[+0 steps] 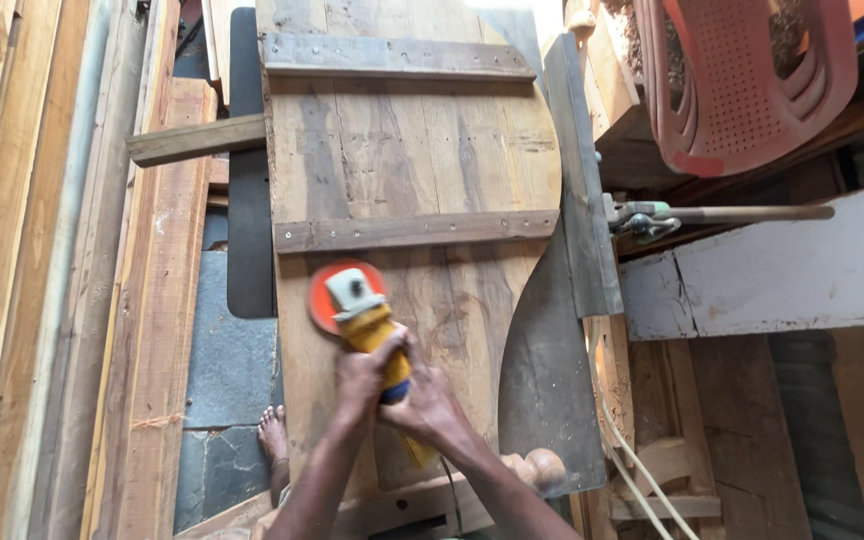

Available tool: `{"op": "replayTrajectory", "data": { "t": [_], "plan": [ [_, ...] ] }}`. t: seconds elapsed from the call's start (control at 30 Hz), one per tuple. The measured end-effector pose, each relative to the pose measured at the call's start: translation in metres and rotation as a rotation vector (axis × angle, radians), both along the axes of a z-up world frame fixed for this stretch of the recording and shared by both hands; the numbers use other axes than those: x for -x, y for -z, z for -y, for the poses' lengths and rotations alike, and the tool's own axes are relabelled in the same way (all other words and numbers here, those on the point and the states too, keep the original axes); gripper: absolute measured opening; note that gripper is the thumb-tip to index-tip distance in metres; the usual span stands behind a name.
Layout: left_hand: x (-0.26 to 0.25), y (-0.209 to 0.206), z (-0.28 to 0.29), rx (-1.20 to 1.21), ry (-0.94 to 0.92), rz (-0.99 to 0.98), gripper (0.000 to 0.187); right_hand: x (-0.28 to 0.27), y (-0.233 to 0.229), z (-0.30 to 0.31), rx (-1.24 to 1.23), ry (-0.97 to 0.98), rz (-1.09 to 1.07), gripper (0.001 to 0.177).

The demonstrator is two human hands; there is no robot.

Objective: The person sands a large wooden headboard using a power sander, moving the tool across the surface of the boards and around the decorative posts.

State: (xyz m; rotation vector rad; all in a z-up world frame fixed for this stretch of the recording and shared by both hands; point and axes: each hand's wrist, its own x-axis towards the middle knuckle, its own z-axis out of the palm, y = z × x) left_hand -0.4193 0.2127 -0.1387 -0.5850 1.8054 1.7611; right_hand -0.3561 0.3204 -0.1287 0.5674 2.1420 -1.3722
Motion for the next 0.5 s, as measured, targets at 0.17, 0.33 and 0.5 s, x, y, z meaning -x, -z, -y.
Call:
{"op": "replayTrajectory", "data": {
  "t": [0.17, 0.33, 0.5],
  "plan": [
    [-0.001, 0.014, -0.054, -0.156, 0.196, 0.022, 0.045, -0.013, -0.004, -0.033, -0.167, 0.196, 0.125, 0.113],
    [-0.018, 0.018, -0.119, -0.078, 0.454, 0.048, 0.044, -0.038, -0.013, -0.078, -0.182, 0.477, 0.346, 0.118],
    [-0.048, 0.012, -0.134, -0.079, 0.605, 0.124, 0.046, -0.077, -0.010, -0.079, -0.246, 0.591, 0.395, 0.119]
  ]
}}
